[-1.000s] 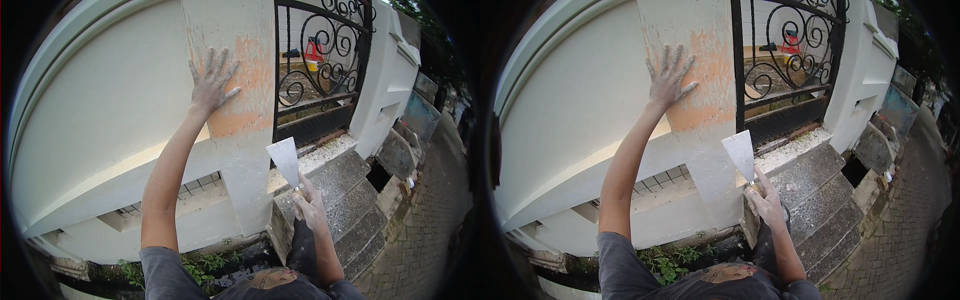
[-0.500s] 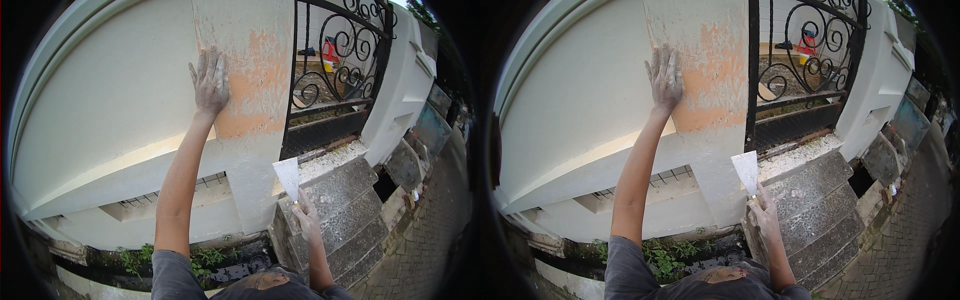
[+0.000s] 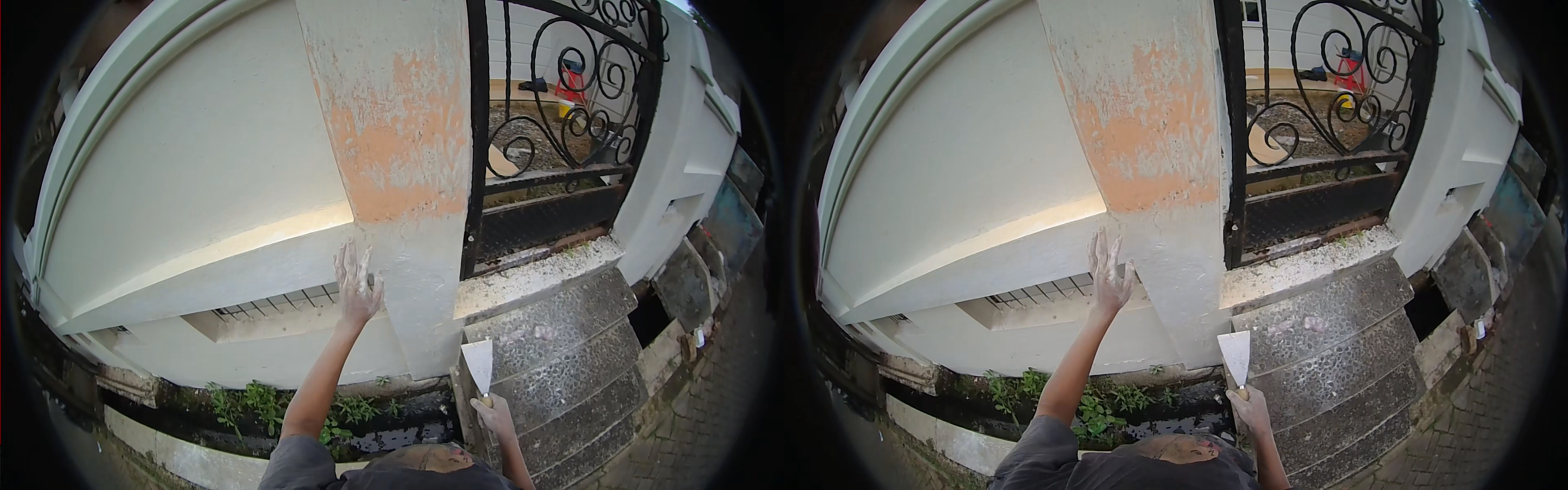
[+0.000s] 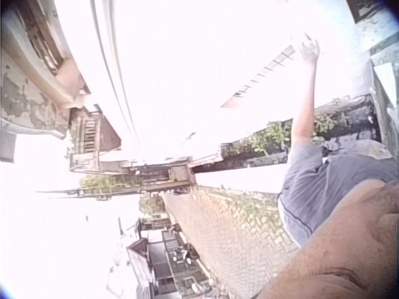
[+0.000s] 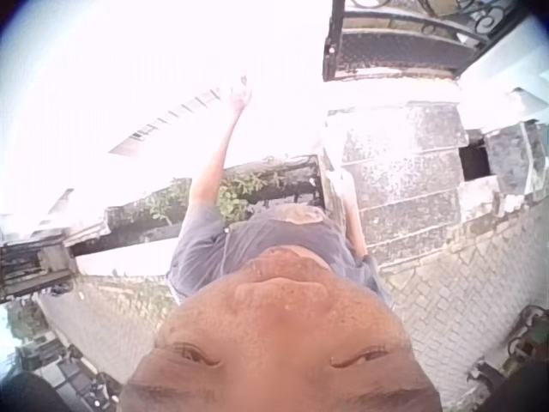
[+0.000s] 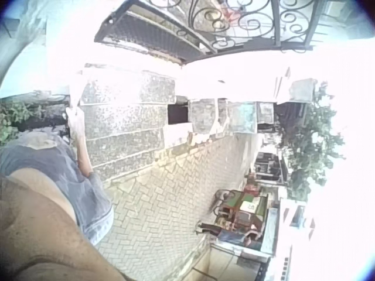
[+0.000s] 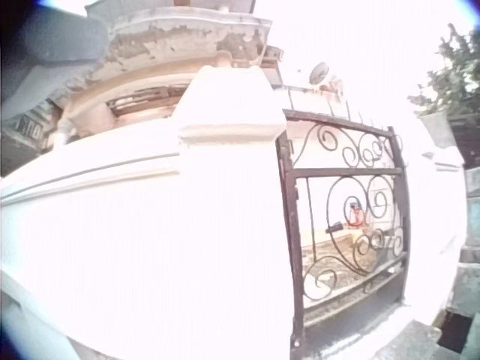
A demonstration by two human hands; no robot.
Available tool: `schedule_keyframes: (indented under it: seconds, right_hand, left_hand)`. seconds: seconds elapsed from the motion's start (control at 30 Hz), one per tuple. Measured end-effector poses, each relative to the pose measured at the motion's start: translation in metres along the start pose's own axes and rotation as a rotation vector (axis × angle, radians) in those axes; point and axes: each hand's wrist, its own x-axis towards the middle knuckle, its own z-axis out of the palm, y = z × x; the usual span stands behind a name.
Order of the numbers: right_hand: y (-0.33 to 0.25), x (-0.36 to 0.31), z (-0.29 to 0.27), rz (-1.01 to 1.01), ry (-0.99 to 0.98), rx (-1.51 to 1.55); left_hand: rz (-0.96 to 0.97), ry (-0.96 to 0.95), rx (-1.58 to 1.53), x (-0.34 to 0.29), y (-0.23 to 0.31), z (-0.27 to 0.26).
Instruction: The person scrapes old paint or plaster from a wall using a putty knife.
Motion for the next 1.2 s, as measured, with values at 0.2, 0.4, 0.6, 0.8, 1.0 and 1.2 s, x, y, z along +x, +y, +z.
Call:
schedule_keyframes:
  seconds: [0.2, 0.4, 0.6, 0.8, 1.0, 1.2]
  right_hand:
    - [0.129, -0.006, -0.025, -0.033, -0.217, -0.626]
    - [0.185, 0.001, -0.023, 0.005, -0.664, -0.723]
    - [0.242, 0.019, -0.017, -0.129, -0.684, -0.699]
    - [0.231, 0.022, -0.010, -0.006, -0.885, -0.854]
    - [0.219, 0.005, 0.003, -0.029, -1.170, -0.956]
    - [0.317, 0.019, 0.002, -0.113, -1.060, -0.988]
  left_hand:
    - [-0.862, -0.866, -0.329, -0.307, 0.022, -0.010]
    - [-0.801, -1.238, -1.066, -0.439, 0.032, -0.045]
    - [-0.806, -1.295, -1.047, -0.473, 0.048, -0.086]
    - [-0.787, -1.290, -1.060, -0.513, 0.021, -0.142]
    - [-0.810, -1.222, -1.105, -0.547, 0.036, -0.150]
    - [-0.793, -1.243, -1.201, -0.529, 0.083, -0.082]
